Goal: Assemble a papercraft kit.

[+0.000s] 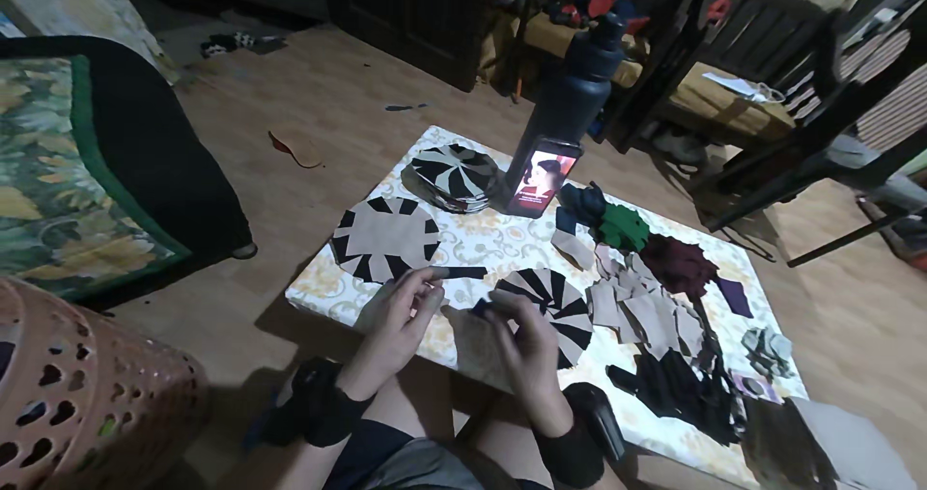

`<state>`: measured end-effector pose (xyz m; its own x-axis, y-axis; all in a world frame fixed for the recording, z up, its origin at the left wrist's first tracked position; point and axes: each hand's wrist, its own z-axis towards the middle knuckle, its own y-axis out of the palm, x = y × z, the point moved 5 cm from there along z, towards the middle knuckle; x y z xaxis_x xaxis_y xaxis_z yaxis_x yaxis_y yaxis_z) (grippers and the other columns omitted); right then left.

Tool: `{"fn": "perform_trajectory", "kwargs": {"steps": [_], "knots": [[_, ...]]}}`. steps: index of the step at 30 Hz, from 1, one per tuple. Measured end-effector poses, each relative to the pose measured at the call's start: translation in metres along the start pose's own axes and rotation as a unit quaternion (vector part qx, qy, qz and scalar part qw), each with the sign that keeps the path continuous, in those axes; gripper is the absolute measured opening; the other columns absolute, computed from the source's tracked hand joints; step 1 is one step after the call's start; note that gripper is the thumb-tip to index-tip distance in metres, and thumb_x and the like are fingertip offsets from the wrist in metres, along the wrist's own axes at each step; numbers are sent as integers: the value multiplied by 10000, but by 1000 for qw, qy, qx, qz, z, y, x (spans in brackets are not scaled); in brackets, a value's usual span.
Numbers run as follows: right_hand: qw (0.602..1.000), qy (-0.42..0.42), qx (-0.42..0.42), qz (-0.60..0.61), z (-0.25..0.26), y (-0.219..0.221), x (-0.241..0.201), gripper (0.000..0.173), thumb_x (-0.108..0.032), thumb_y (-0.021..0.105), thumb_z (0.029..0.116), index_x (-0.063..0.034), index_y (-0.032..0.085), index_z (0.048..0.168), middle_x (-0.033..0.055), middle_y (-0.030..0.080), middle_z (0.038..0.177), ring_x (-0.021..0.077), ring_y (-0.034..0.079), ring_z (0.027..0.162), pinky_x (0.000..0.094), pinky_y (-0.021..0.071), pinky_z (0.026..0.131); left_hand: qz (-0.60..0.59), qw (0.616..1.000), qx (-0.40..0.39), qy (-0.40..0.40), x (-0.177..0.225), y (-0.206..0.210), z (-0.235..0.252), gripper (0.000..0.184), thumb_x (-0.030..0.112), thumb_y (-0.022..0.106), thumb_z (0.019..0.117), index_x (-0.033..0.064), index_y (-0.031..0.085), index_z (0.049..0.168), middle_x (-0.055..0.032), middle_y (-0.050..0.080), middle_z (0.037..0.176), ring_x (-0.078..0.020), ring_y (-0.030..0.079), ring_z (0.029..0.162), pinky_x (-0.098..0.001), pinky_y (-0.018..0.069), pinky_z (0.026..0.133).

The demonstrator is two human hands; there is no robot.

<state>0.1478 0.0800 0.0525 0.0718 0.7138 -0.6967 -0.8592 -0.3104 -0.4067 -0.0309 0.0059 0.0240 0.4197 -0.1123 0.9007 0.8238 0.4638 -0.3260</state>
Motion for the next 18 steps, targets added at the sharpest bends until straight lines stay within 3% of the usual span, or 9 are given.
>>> {"fn": "perform_trajectory", "kwargs": {"steps": [3, 5, 6, 8, 9, 11, 13, 16, 18], "knots": [[978, 62, 108, 165, 5, -22, -3, 185, 39, 635, 928, 76, 639, 1110, 63, 719, 1027, 77, 708, 914, 256, 615, 826, -93, 993, 26, 68, 14, 20, -9, 358, 176, 477, 1058, -70, 594, 1290, -136, 665, 1201, -116, 657, 1048, -282, 558, 910], [958, 89, 146, 232, 3, -31, -3, 173, 45, 632, 934, 22, 640, 1106, 32, 724, 1023, 97, 710, 918, 282, 616, 831, -189, 980, -31, 44, 23, 39, -17, 437, 210, 456, 1069, -88, 525, 1380, -130, 654, 1279, -128, 659, 1104, -302, 558, 941], [951, 100, 156, 249, 1, -33, -3, 173, 40, 636, 936, 8, 638, 1107, 35, 725, 1022, 110, 712, 923, 294, 617, 833, -244, 968, -64, 20, 25, 48, -20, 498, 297, 470, 1076, -71, 517, 1407, -107, 653, 1297, -127, 660, 1114, -309, 563, 946], [944, 113, 173, 257, -5, -36, -2, 169, 33, 638, 939, -8, 633, 1103, 36, 718, 1020, 112, 705, 922, 290, 612, 831, -352, 931, -93, -33, 29, 62, -22, 505, 391, 574, 1034, -15, 598, 1334, -40, 698, 1202, -116, 683, 1037, -311, 580, 909], [943, 116, 178, 256, -9, -37, -2, 168, 28, 634, 945, -11, 633, 1108, 36, 716, 1024, 112, 704, 924, 291, 611, 833, -377, 921, -83, -47, 30, 66, -21, 392, 306, 610, 1024, -4, 643, 1262, -21, 715, 1123, -106, 688, 969, -294, 586, 863], [939, 125, 190, 258, -16, -39, 1, 164, 21, 612, 957, -3, 619, 1120, 44, 708, 1029, 119, 703, 922, 302, 611, 836, -362, 930, -51, -43, 34, 68, -17, 165, 113, 620, 1001, 8, 676, 1116, 6, 712, 958, -65, 675, 813, -239, 585, 733], [936, 140, 188, 263, -22, -42, 5, 192, -33, 595, 981, -8, 586, 1172, 27, 701, 1027, 103, 699, 913, 292, 608, 826, -308, 949, -56, -39, 36, 67, -12, 122, 82, 633, 985, 17, 675, 1079, 25, 711, 912, -28, 661, 756, -194, 560, 661], [944, 150, 134, 262, -20, -49, 8, 377, -162, 672, 970, 0, 498, 1262, 13, 697, 1046, 89, 697, 925, 272, 607, 811, -260, 960, -99, -30, 39, 67, -7, 147, 108, 651, 981, 9, 664, 1088, 16, 709, 933, -21, 673, 770, -188, 576, 671], [961, 128, 85, 230, -13, -55, 10, 410, -113, 721, 925, 36, 499, 1235, 32, 710, 1025, 89, 700, 899, 261, 606, 793, -233, 967, -106, -10, 41, 66, -2, 187, 123, 659, 978, -6, 667, 1113, 1, 712, 956, -19, 673, 797, -188, 577, 702]]}}
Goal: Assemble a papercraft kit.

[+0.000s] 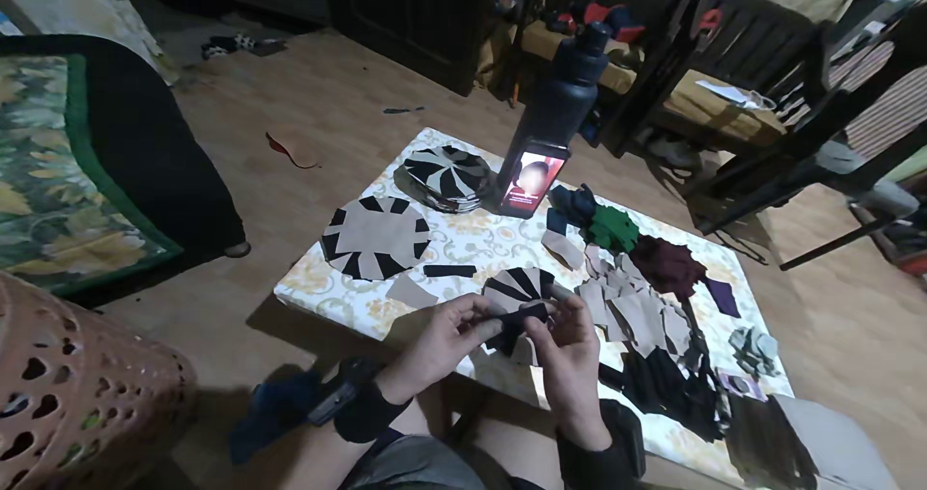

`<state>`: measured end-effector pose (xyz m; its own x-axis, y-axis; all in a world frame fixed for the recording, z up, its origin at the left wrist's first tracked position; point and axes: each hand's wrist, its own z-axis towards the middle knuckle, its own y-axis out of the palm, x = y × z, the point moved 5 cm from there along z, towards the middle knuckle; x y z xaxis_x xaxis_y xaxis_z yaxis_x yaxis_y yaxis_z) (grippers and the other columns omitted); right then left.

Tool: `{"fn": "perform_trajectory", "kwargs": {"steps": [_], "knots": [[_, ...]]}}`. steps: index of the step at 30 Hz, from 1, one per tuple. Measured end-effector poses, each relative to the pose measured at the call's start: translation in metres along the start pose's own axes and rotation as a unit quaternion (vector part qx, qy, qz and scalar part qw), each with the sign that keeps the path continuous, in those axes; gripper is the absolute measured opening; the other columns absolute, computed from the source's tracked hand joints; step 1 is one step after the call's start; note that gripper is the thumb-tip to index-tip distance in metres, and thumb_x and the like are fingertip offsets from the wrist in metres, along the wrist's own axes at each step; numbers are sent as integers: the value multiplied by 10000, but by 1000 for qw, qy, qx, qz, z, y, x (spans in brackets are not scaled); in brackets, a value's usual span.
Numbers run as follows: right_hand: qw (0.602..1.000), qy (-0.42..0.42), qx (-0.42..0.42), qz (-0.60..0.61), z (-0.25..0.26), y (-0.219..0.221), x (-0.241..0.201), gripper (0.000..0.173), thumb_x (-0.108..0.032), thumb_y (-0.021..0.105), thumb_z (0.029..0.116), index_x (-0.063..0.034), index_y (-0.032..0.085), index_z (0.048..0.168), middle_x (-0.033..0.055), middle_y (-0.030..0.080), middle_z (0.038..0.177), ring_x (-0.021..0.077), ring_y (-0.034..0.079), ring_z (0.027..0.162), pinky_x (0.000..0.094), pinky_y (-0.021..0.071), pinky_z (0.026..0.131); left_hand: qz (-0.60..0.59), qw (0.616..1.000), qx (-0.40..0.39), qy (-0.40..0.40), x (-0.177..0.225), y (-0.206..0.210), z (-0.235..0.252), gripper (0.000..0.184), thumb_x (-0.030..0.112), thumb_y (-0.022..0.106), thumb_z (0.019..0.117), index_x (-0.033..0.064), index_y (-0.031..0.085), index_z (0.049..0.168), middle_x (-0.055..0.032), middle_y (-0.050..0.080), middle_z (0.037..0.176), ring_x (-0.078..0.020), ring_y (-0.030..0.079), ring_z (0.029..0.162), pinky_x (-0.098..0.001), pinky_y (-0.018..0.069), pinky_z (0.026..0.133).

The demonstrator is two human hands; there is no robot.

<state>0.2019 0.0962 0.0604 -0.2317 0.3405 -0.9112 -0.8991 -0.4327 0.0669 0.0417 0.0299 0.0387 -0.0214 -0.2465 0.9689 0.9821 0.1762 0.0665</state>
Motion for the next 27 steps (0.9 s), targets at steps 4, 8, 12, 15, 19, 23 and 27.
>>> {"fn": "perform_trajectory", "kwargs": {"steps": [4, 8, 12, 15, 19, 23, 27], "knots": [[995, -29, -43, -83, 20, -7, -6, 253, 8, 708, 899, 28, 626, 1138, 28, 712, 974, 76, 695, 801, 267, 620, 724, 108, 993, 20, 43, 11, -5, 13, 278, 163, 665, 978, 7, 656, 1208, 19, 686, 839, 11, 607, 713, -168, 517, 678], [983, -58, -76, -159, 36, -9, -7, 221, -11, 692, 919, 32, 642, 1130, 47, 715, 971, 56, 692, 789, 235, 611, 704, 197, 980, 29, 22, 17, -6, 24, 353, 223, 680, 980, 88, 631, 1303, 24, 635, 744, -34, 592, 622, -209, 525, 622], [958, -44, -118, -257, 38, -14, 15, 208, -61, 700, 930, 23, 682, 1120, 85, 724, 955, 85, 703, 819, 259, 608, 750, 327, 945, -3, -29, -2, 2, 21, 426, 321, 597, 1024, 104, 592, 1390, -45, 656, 809, -164, 613, 672, -383, 534, 652], [951, -2, -140, -275, 36, -15, 34, 200, -60, 698, 931, 3, 691, 1120, 80, 729, 991, 89, 707, 875, 261, 602, 804, 431, 900, -33, -63, -15, 5, 22, 435, 383, 527, 1037, 197, 572, 1429, -60, 661, 840, -251, 644, 729, -501, 533, 675], [949, 0, -131, -285, 30, -12, 43, 179, -50, 691, 925, -2, 701, 1097, 66, 745, 999, 75, 711, 898, 248, 589, 834, 481, 876, -23, -37, -15, 2, 27, 398, 331, 538, 1045, 156, 598, 1398, -96, 677, 830, -288, 657, 741, -510, 531, 721], [958, 8, -100, -267, 25, -15, 44, 164, -54, 686, 933, -14, 706, 1091, 52, 749, 996, 69, 713, 896, 246, 598, 830, 435, 900, 24, -29, -24, -14, 26, 373, 296, 435, 1092, 170, 586, 1408, -100, 703, 1163, -268, 706, 984, -527, 570, 838], [970, 28, -57, -234, 20, -16, 42, 125, -45, 684, 934, -14, 703, 1053, 44, 739, 947, 53, 703, 855, 228, 595, 791, 428, 903, 28, -5, -29, -20, 24, 377, 330, 444, 1081, 165, 605, 1378, -77, 686, 1124, -231, 683, 915, -485, 566, 781]]}}
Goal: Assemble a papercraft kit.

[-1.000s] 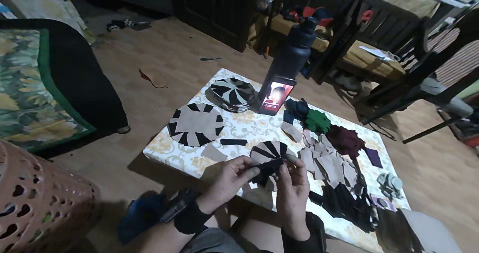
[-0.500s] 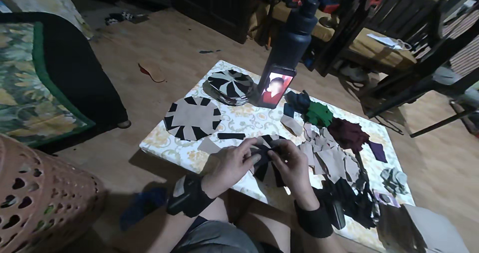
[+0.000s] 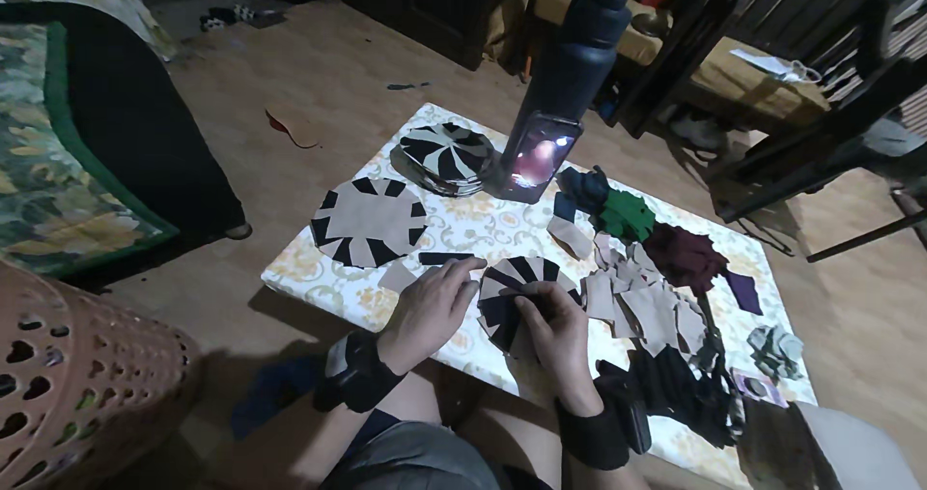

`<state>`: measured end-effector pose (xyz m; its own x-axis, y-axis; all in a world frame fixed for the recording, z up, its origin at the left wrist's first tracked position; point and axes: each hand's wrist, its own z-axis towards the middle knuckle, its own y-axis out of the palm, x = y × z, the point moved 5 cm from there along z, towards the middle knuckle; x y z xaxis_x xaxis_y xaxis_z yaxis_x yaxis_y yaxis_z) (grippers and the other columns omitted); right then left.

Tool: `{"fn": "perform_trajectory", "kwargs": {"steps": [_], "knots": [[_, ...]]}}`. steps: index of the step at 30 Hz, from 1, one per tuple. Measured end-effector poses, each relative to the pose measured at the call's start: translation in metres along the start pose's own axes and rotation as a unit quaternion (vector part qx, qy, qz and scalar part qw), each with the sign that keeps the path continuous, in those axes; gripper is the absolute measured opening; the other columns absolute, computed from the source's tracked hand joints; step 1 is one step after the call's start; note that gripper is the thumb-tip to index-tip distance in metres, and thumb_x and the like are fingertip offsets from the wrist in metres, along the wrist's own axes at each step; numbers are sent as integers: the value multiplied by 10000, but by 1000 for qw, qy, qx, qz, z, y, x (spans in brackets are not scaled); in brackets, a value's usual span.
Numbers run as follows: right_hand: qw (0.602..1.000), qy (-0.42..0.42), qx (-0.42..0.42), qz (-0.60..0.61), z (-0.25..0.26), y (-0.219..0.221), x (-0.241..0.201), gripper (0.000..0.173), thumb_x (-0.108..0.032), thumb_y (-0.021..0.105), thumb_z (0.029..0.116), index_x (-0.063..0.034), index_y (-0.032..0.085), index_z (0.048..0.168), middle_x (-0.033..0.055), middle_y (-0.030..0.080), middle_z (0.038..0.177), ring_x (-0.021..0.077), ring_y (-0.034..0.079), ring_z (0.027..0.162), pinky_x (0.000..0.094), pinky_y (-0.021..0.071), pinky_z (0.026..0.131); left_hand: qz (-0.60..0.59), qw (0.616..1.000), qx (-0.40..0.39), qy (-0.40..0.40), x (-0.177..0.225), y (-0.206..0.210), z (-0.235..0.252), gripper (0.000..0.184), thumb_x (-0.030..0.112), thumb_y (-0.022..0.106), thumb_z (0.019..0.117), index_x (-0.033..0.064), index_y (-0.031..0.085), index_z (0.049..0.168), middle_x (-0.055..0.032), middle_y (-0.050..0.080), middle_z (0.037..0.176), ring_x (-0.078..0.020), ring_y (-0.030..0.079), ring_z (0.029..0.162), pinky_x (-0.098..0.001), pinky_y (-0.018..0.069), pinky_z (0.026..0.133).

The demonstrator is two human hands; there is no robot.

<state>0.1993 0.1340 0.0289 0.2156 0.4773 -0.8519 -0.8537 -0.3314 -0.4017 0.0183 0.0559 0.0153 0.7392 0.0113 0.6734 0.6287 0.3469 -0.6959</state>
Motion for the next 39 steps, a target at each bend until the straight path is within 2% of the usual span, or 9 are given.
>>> {"fn": "perform_trajectory", "kwargs": {"steps": [2, 4, 8, 14, 18, 25, 27, 33, 39], "knots": [[1000, 1, 14, 6, -1, 1, -1, 112, -33, 684, 925, -14, 705, 1033, 43, 740, 927, 49, 702, 833, 223, 595, 770, 7, 1000, -14, -2, 3, 2, 0, 412, 410, 531, 1041, 176, 607, 1372, -70, 670, 1075, -237, 652, 834, -488, 545, 716], [1000, 4, 19, 3, -2, 3, 0, 102, -37, 688, 923, -18, 708, 1022, 45, 739, 921, 53, 702, 824, 226, 595, 765, 23, 999, -29, -11, 6, 3, 1, 490, 479, 617, 984, 189, 604, 1379, -82, 671, 1118, -271, 661, 874, -514, 546, 723], [1000, 7, 16, -7, -4, 6, -1, 78, -42, 683, 933, -31, 710, 1006, 48, 738, 931, 70, 705, 831, 238, 597, 767, 28, 999, -44, -12, 6, 3, 2, 507, 439, 693, 948, 202, 593, 1385, -91, 655, 1179, -284, 666, 925, -522, 548, 746], [999, 0, 17, -30, -4, 7, -2, 86, -55, 690, 927, -38, 718, 1006, 35, 732, 928, 56, 698, 831, 232, 596, 770, 0, 1000, -19, -1, 2, 2, 2, 467, 394, 672, 973, 163, 608, 1374, -90, 652, 1198, -250, 662, 882, -493, 557, 750], [999, 6, 21, -26, -4, 6, -1, 91, -63, 688, 932, -39, 717, 1015, 35, 737, 933, 53, 702, 839, 229, 595, 774, -31, 999, 29, 1, -1, -4, 1, 342, 251, 496, 1072, 151, 591, 1386, -86, 646, 1223, -221, 676, 939, -461, 571, 812], [999, 12, 41, -7, -4, 5, -1, 79, -55, 683, 933, -24, 707, 1002, 32, 720, 891, 36, 681, 782, 202, 579, 728, -7, 1000, -1, 8, -1, 0, 2, 393, 352, 439, 1084, 181, 572, 1411, -79, 634, 1287, -246, 676, 1028, -509, 562, 846], [999, 11, 41, -12, -4, 6, 0, 63, -55, 687, 929, -30, 704, 984, 28, 716, 880, 33, 678, 774, 201, 578, 723, -12, 1000, -4, 6, -1, 1, 2, 397, 372, 471, 1071, 178, 580, 1399, -79, 633, 1269, -236, 668, 953, -485, 559, 794], [999, 16, 32, -29, -3, 7, 0, 41, -66, 689, 923, -34, 693, 948, 24, 707, 857, 33, 670, 757, 206, 571, 709, 1, 1000, -21, -3, 2, 2, 2, 534, 405, 707, 939, 175, 588, 1406, -118, 620, 1289, -299, 660, 961, -541, 548, 785], [998, 11, 14, -55, -2, 8, -2, 74, -79, 685, 930, -44, 717, 988, 31, 719, 904, 40, 684, 810, 219, 579, 755, 3, 1000, -23, 5, 2, 2, 2, 494, 379, 720, 935, 205, 603, 1382, -95, 618, 1253, -251, 629, 855, -484, 532, 724]]}}
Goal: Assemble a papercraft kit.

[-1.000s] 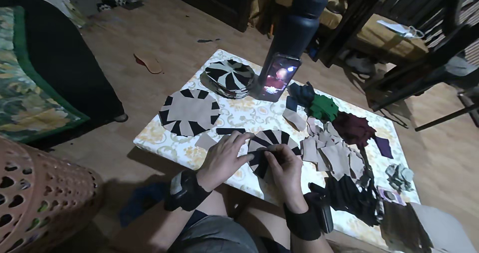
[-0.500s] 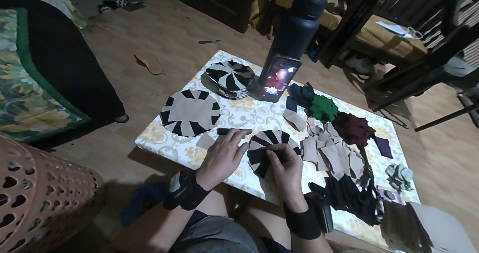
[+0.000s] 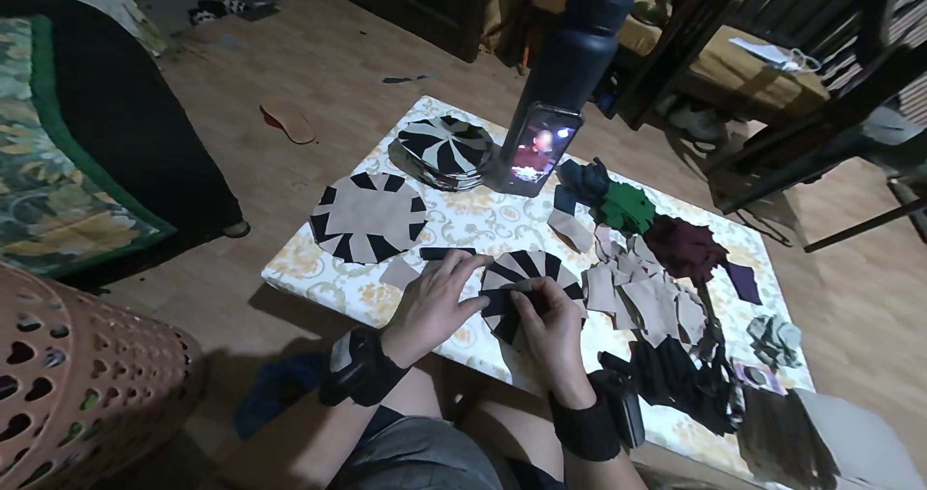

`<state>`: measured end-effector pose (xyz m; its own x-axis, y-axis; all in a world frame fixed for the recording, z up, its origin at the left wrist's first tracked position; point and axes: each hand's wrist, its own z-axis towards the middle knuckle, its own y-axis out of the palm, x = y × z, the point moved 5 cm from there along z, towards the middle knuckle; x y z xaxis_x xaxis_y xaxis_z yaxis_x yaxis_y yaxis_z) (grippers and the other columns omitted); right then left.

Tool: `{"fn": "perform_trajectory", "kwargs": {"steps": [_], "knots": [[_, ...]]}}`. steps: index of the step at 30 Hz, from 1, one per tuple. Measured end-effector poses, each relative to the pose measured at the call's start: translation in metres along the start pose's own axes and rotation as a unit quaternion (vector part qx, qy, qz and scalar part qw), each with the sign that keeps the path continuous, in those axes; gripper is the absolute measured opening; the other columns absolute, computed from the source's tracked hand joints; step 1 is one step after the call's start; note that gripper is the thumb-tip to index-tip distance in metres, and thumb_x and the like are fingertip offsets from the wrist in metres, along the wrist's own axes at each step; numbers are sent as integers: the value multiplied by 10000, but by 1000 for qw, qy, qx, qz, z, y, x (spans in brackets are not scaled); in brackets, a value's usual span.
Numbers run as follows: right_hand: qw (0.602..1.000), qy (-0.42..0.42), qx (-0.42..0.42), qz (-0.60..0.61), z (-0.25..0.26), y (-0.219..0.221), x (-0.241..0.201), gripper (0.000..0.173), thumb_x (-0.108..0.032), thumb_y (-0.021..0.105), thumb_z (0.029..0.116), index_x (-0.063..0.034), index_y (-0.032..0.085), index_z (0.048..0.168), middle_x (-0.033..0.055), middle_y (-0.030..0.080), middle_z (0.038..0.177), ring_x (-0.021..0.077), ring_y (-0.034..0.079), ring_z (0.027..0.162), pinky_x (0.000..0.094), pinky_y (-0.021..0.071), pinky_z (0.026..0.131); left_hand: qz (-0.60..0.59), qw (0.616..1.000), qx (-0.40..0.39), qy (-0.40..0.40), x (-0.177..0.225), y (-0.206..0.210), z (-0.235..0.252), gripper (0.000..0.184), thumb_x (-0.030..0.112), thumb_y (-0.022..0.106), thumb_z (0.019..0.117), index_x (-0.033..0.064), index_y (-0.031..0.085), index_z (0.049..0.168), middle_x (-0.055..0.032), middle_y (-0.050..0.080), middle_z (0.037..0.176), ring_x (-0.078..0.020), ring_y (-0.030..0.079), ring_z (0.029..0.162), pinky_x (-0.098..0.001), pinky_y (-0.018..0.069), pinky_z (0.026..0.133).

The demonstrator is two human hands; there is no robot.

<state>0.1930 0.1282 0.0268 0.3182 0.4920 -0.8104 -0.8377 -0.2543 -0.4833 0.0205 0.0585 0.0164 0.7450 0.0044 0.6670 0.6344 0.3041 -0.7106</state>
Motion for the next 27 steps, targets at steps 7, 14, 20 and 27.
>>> {"fn": "perform_trajectory", "kwargs": {"steps": [7, 14, 20, 27], "knots": [[1000, 4, -7, 1, 0, 1, 1, 97, -98, 682, 944, -61, 723, 1023, 25, 737, 933, 53, 699, 842, 241, 591, 782, -3, 996, 70, 53, 0, -2, -7, 276, 403, 611, 1004, 205, 755, 1132, -46, 667, 1173, -206, 670, 985, -467, 562, 845], [1000, -6, -11, -8, 1, 0, 1, 263, -100, 688, 943, -10, 654, 1187, 76, 719, 1021, 110, 701, 917, 295, 592, 841, 70, 994, 37, 69, 5, 2, -6, 281, 495, 712, 902, 275, 804, 1052, -30, 691, 1147, -267, 630, 1054, -528, 489, 871], [980, -43, 50, -190, -2, -10, -13, 277, -1, 673, 906, -7, 692, 1182, 193, 677, 1141, 318, 700, 918, 474, 593, 781, 71, 995, 29, 70, 5, 1, -5, 283, 497, 708, 902, 276, 802, 1053, -35, 691, 1133, -268, 625, 1056, -526, 478, 877], [969, -42, 136, -200, -37, -68, -17, 274, 13, 662, 904, 13, 702, 1176, 215, 666, 1165, 287, 693, 894, 424, 593, 772, 65, 995, 33, 73, 6, 0, -4, 357, 549, 611, 952, 273, 791, 1090, -38, 691, 1152, -266, 627, 1074, -536, 470, 895]]}}
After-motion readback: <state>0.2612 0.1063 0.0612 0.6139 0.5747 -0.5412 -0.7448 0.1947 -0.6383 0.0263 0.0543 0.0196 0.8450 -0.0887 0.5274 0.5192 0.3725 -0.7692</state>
